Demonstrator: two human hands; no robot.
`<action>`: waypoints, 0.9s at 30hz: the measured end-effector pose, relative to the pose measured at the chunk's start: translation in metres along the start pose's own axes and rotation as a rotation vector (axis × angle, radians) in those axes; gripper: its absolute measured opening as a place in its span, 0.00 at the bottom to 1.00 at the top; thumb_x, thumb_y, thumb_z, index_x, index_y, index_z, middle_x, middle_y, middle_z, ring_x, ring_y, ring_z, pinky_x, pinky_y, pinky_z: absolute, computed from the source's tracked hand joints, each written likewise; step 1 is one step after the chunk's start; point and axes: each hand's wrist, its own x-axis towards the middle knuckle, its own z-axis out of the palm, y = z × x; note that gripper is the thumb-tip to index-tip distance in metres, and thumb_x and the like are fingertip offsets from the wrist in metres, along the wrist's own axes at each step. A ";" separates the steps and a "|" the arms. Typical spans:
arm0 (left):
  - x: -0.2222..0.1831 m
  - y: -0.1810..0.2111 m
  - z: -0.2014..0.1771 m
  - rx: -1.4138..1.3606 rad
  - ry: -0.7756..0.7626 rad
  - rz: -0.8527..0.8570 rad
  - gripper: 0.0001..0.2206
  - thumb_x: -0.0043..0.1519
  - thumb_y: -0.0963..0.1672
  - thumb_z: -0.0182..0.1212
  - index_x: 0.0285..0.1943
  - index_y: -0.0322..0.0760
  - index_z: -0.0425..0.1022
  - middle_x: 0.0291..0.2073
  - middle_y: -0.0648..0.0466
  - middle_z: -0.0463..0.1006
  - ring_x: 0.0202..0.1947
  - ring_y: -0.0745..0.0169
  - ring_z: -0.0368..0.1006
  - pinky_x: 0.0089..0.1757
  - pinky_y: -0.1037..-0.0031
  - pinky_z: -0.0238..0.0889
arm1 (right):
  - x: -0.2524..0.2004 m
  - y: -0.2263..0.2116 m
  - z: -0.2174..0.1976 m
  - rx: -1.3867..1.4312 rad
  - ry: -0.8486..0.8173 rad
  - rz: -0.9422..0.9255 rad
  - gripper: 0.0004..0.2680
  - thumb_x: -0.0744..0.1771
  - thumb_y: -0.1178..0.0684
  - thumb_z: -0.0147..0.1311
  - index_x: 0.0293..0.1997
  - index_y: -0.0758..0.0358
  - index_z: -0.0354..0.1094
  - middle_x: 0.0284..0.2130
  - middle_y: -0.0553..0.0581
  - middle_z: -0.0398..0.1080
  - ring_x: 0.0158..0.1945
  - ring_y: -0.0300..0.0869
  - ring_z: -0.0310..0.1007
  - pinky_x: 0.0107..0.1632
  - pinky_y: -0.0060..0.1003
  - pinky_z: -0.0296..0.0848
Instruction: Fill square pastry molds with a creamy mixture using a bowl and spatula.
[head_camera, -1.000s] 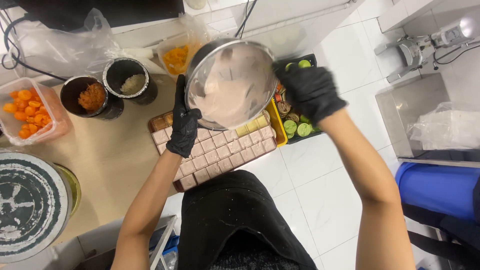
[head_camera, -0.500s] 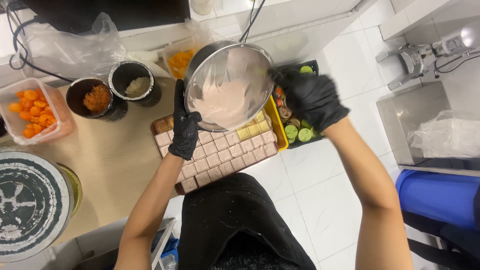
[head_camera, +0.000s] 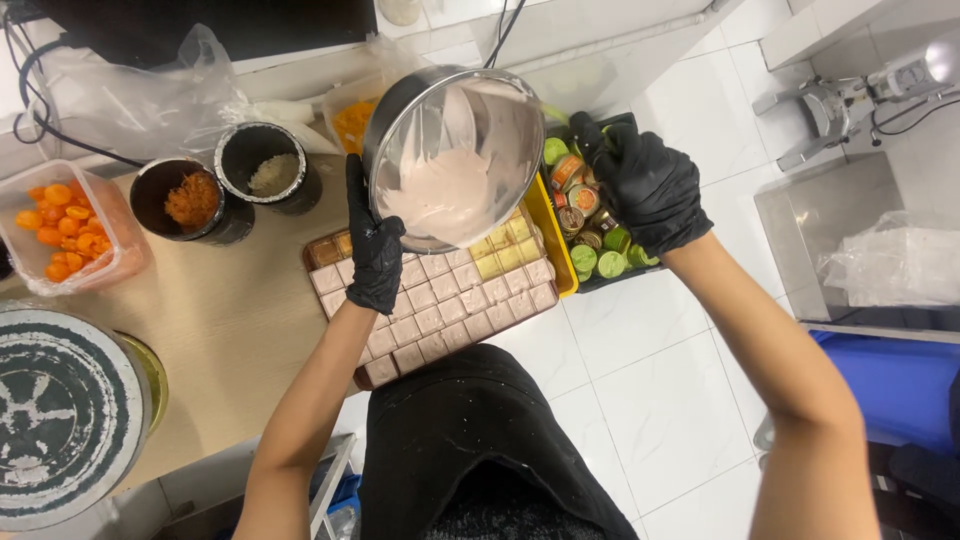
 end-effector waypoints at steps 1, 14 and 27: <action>0.001 0.001 0.002 0.000 -0.001 0.001 0.47 0.57 0.44 0.70 0.85 0.37 0.43 0.81 0.51 0.50 0.81 0.55 0.47 0.76 0.64 0.41 | -0.010 -0.001 0.008 -0.001 0.001 0.001 0.21 0.70 0.60 0.54 0.74 0.53 0.63 0.38 0.58 0.71 0.31 0.49 0.73 0.28 0.42 0.70; -0.001 -0.009 0.004 0.011 0.045 -0.100 0.48 0.47 0.33 0.49 0.84 0.38 0.44 0.81 0.50 0.49 0.80 0.55 0.46 0.75 0.65 0.40 | -0.018 0.023 0.077 -0.011 0.022 -0.166 0.21 0.72 0.64 0.49 0.78 0.60 0.55 0.34 0.56 0.67 0.27 0.38 0.66 0.24 0.30 0.63; 0.000 0.000 0.003 0.083 0.057 -0.095 0.45 0.51 0.32 0.50 0.84 0.39 0.44 0.82 0.52 0.48 0.81 0.57 0.43 0.75 0.67 0.38 | 0.060 0.025 0.030 -0.079 -0.036 -0.292 0.13 0.76 0.46 0.47 0.70 0.57 0.62 0.25 0.51 0.66 0.24 0.37 0.65 0.24 0.31 0.63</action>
